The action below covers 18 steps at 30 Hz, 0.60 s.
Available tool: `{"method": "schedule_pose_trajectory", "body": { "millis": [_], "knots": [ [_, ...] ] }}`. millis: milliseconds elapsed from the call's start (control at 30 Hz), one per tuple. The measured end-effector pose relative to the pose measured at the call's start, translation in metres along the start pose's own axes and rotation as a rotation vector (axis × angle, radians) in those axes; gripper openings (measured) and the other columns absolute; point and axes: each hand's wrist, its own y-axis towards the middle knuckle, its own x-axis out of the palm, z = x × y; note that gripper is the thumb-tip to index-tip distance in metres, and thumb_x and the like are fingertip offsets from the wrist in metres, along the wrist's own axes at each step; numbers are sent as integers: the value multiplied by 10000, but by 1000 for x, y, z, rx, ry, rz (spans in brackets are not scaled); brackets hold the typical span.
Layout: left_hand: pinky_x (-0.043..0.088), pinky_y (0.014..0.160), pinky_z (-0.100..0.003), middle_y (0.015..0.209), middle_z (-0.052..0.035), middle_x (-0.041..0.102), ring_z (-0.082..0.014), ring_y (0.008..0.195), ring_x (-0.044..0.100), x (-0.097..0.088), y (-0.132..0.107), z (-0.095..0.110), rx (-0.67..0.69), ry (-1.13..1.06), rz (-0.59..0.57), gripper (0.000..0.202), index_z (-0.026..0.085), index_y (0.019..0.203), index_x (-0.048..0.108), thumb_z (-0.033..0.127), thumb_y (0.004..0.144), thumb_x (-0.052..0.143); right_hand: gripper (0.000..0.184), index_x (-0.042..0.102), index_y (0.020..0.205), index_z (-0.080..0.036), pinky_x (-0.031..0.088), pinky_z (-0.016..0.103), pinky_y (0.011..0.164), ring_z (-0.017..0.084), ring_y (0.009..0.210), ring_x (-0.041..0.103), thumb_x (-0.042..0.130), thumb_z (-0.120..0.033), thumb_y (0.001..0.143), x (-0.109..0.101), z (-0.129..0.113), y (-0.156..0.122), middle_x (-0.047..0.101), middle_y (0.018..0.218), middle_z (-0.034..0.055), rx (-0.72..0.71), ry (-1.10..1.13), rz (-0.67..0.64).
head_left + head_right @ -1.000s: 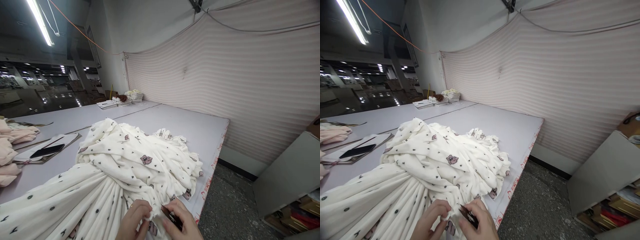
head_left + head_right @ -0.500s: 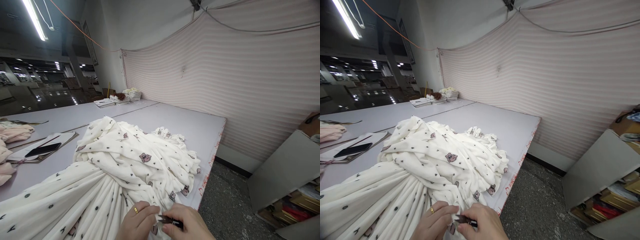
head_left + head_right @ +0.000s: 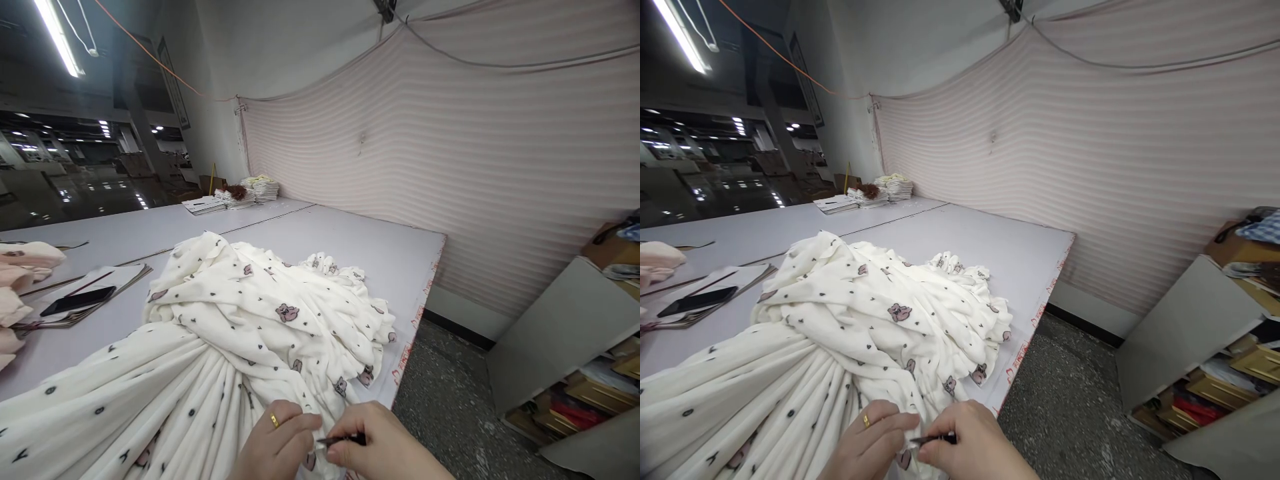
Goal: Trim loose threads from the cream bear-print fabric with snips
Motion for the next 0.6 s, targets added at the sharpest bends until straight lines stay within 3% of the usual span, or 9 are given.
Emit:
{"method": "schedule_pose_trajectory", "body": {
  "millis": [100,233,300,367,433,500,533,600],
  "knots": [
    [487,660,-296,841,-71,742,-173,695,556,3,-3,0,-58,-22,23,255,188,748,522,130,948,376,136,798,791,-311,383,201,525,149,592,616,714,-259,698,0,3,-1,750,693,-43,-26,-21,16],
    [486,679,-292,863,-80,734,-183,717,554,7,-9,-3,-25,-50,60,203,187,792,554,62,887,426,126,791,796,-302,408,215,592,172,651,635,679,-271,746,0,-1,-4,748,727,-20,31,-67,10],
    [476,707,-293,905,-81,715,-185,754,562,9,-11,-1,-105,-124,83,212,197,795,570,55,866,429,187,764,885,-285,416,214,607,185,687,635,719,-283,704,3,-3,-5,734,792,-9,78,-58,18],
    [459,696,-282,855,-63,682,-179,750,566,11,-12,1,-389,-296,84,160,209,782,581,119,862,476,215,719,897,-244,412,208,592,180,682,616,721,-271,684,11,-1,-2,697,803,-4,84,-42,78],
    [428,597,-242,715,-22,632,-151,642,549,15,-11,4,-818,-604,55,77,208,780,589,262,835,586,83,657,808,-206,412,207,585,169,659,592,641,-264,750,21,6,3,649,743,-3,51,-25,209],
    [368,503,-205,607,15,599,-113,530,504,19,-10,4,-1206,-980,36,261,190,772,588,403,721,729,142,587,725,-198,431,212,611,169,661,589,538,-276,833,32,15,9,609,681,-2,12,32,362],
    [344,482,-193,583,22,602,-97,498,485,22,-9,3,-1335,-1136,42,343,180,756,584,446,659,776,164,570,733,-200,443,212,619,170,662,596,518,-298,854,37,19,12,604,677,0,-8,82,418],
    [334,484,-188,572,22,616,-80,478,478,25,-8,0,-1450,-1304,77,438,167,726,575,489,570,826,156,584,805,-208,459,202,597,166,640,608,548,-354,847,46,26,15,628,714,5,-65,178,476]
  ]
}}
